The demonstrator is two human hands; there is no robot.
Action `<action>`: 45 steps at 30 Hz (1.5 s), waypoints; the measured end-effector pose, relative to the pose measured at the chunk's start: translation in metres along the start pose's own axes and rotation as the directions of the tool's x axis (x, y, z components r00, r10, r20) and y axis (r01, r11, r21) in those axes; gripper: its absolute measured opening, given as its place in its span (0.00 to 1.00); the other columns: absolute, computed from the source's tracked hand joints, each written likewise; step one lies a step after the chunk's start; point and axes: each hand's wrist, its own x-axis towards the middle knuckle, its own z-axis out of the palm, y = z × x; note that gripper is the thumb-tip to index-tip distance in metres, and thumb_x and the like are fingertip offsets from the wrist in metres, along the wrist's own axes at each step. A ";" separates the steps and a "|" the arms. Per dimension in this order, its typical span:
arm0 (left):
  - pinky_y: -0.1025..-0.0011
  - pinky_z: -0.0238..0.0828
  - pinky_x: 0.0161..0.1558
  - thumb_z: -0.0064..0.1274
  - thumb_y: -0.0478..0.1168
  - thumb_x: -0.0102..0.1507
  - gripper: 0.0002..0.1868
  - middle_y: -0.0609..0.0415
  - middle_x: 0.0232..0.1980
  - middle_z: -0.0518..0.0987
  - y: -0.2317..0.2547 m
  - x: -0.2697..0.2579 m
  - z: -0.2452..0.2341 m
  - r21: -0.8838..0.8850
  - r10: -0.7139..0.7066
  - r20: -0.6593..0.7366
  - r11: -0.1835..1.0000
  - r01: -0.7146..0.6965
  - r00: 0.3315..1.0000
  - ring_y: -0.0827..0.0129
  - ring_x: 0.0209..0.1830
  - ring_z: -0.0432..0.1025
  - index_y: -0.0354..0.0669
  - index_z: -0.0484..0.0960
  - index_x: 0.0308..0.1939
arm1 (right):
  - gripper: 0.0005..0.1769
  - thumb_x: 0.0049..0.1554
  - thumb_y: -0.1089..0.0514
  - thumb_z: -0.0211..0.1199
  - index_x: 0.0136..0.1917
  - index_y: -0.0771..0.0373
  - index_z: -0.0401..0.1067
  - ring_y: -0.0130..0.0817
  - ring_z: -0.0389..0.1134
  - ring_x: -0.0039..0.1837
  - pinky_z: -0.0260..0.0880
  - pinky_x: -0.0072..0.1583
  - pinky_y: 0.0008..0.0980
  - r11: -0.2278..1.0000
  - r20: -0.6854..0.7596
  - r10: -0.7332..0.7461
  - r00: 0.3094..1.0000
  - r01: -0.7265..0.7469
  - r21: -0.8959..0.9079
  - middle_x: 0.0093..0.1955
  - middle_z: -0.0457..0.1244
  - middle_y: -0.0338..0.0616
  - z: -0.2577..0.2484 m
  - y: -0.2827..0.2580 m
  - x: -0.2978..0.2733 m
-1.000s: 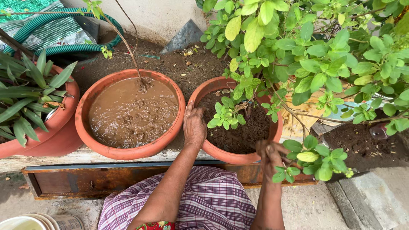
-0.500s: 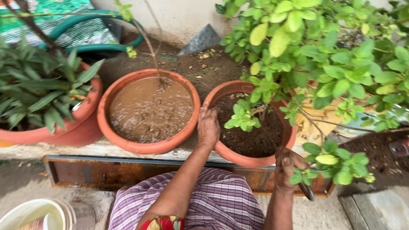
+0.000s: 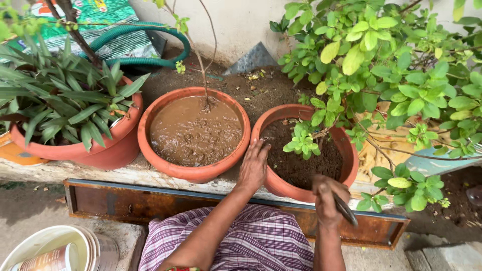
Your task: The person uses a small metal tool to stir and dig into the soil of potted plants, adding water to the pots from a container to moisten the dirt.
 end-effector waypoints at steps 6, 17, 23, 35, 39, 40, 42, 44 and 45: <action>0.53 0.55 0.73 0.43 0.33 0.69 0.25 0.37 0.78 0.60 0.009 -0.037 -0.040 -0.065 0.028 0.144 0.998 -0.019 0.989 0.43 0.77 0.56 0.42 0.69 0.72 | 0.18 0.62 0.56 0.57 0.34 0.70 0.67 0.32 0.58 0.33 0.56 0.38 0.33 0.912 0.041 0.076 0.996 -0.052 -0.407 0.32 0.60 0.43 0.010 -0.025 0.006; 0.48 0.60 0.70 0.50 0.32 0.67 0.24 0.44 0.76 0.67 0.009 -0.089 -0.173 -0.088 0.129 0.148 0.989 -0.117 0.981 0.49 0.70 0.69 0.45 0.73 0.68 | 0.23 0.61 0.50 0.58 0.31 0.69 0.64 0.29 0.56 0.32 0.55 0.38 0.34 0.988 0.013 -0.092 0.996 0.090 0.123 0.29 0.57 0.42 0.120 -0.007 0.028; 0.58 0.69 0.64 0.54 0.32 0.61 0.25 0.47 0.71 0.71 -0.053 -0.161 -0.259 0.060 -0.088 -0.031 0.994 0.089 0.996 0.50 0.66 0.70 0.50 0.77 0.63 | 0.20 0.63 0.53 0.52 0.32 0.66 0.64 0.24 0.52 0.36 0.50 0.40 0.29 0.937 0.254 0.303 0.919 -0.335 0.094 0.30 0.55 0.36 0.183 0.056 0.023; 0.51 0.69 0.65 0.54 0.49 0.66 0.29 0.39 0.67 0.76 -0.278 -0.408 -0.401 0.441 -0.790 -0.404 0.275 0.855 0.462 0.43 0.64 0.71 0.45 0.76 0.69 | 0.18 0.67 0.55 0.50 0.38 0.67 0.65 0.29 0.54 0.40 0.53 0.45 0.30 0.898 0.237 0.391 0.889 -0.425 0.116 0.36 0.56 0.41 0.191 0.083 -0.005; 0.48 0.66 0.63 0.55 0.56 0.62 0.33 0.42 0.69 0.72 -0.294 -0.416 -0.398 0.437 -0.849 -0.405 0.146 0.888 0.339 0.44 0.69 0.65 0.45 0.74 0.67 | 0.20 0.68 0.51 0.50 0.42 0.68 0.68 0.31 0.58 0.46 0.58 0.51 0.31 0.951 0.263 0.259 0.929 -0.293 0.097 0.42 0.60 0.43 0.191 0.068 -0.023; 0.49 0.67 0.64 0.56 0.60 0.61 0.35 0.41 0.71 0.71 -0.297 -0.415 -0.395 0.459 -0.832 -0.434 0.127 0.880 0.346 0.43 0.69 0.66 0.43 0.75 0.66 | 0.20 0.68 0.51 0.50 0.42 0.68 0.68 0.31 0.58 0.46 0.58 0.51 0.31 0.951 0.266 0.256 0.929 -0.291 0.101 0.42 0.60 0.43 0.192 0.066 -0.021; 0.51 0.68 0.66 0.57 0.63 0.60 0.38 0.39 0.72 0.71 -0.301 -0.412 -0.394 0.490 -0.816 -0.452 0.109 0.865 0.359 0.42 0.69 0.66 0.41 0.76 0.65 | 0.22 0.69 0.48 0.50 0.41 0.67 0.68 0.31 0.59 0.46 0.59 0.49 0.31 0.940 0.277 0.329 0.903 -0.341 -0.008 0.41 0.61 0.43 0.189 0.061 -0.022; 0.55 0.65 0.72 0.57 0.75 0.59 0.51 0.36 0.68 0.73 -0.305 -0.409 -0.394 0.561 -0.779 -0.520 -0.002 0.828 0.351 0.44 0.70 0.67 0.32 0.75 0.66 | 0.23 0.69 0.48 0.50 0.40 0.66 0.68 0.30 0.58 0.44 0.59 0.47 0.30 0.931 0.236 0.353 0.906 -0.365 0.010 0.39 0.60 0.43 0.191 0.068 -0.022; 0.55 0.65 0.72 0.57 0.75 0.59 0.51 0.36 0.68 0.73 -0.308 -0.407 -0.393 0.560 -0.779 -0.519 0.000 0.829 0.351 0.44 0.70 0.67 0.32 0.75 0.66 | 0.24 0.69 0.47 0.50 0.39 0.65 0.67 0.30 0.57 0.42 0.58 0.45 0.30 0.924 0.206 0.367 0.907 -0.381 0.030 0.37 0.59 0.42 0.192 0.072 -0.020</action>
